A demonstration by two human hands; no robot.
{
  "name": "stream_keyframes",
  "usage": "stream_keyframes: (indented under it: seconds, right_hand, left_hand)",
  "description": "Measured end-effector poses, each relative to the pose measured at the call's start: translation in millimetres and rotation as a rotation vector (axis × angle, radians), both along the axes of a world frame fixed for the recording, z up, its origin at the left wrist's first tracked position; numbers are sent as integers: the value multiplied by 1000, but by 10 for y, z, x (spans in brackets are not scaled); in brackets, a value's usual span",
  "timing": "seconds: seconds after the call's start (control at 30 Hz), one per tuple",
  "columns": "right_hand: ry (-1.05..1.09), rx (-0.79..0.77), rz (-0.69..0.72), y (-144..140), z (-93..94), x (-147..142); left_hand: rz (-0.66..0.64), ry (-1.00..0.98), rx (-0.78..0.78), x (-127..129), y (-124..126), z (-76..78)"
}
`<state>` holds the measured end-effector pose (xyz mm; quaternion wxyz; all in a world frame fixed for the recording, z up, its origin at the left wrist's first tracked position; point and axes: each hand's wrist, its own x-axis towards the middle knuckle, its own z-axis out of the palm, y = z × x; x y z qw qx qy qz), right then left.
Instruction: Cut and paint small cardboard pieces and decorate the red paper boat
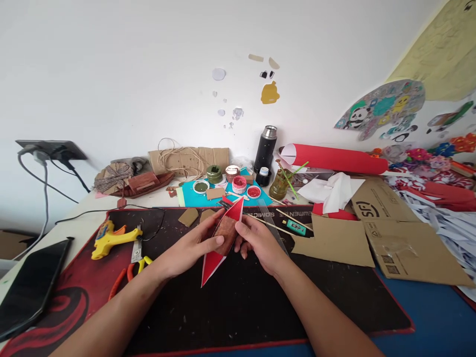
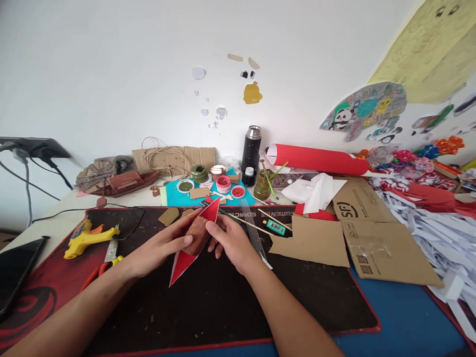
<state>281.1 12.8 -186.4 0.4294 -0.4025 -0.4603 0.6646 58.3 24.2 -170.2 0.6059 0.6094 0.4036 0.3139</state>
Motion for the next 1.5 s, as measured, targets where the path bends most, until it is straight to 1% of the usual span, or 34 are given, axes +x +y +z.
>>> stream_keyframes:
  seconds: [0.13,0.3,0.5,0.7,0.83,0.93,1.13,1.37,1.5]
  right_hand:
    - [-2,-25,-55,11,22,9]
    - [-7,-22,-40,12,25,9]
    - [-3,-29,-26,10,26,7]
    - [-22,-30,-25,12,15,5]
    - [-13,-17,-32,7,17,1]
    - [11,-4,-39,5,25,0]
    - [6,-1,-32,17,22,25]
    - [16,7,11,8,35,21]
    - [28,-29,-31,9,18,11]
  left_hand:
    - [-15,-1,42,45,-32,-28]
    - [-3,22,73,115,-46,-32]
    - [9,62,105,124,-44,-15]
    - [-1,61,101,133,-48,-32]
    - [1,17,83,143,-47,-37]
    - [-24,-28,44,139,-49,-29]
    - [-85,-37,-13,86,-32,-39]
    - [41,-155,-89,108,-1,-80]
    - [130,-224,-116,135,6,-76]
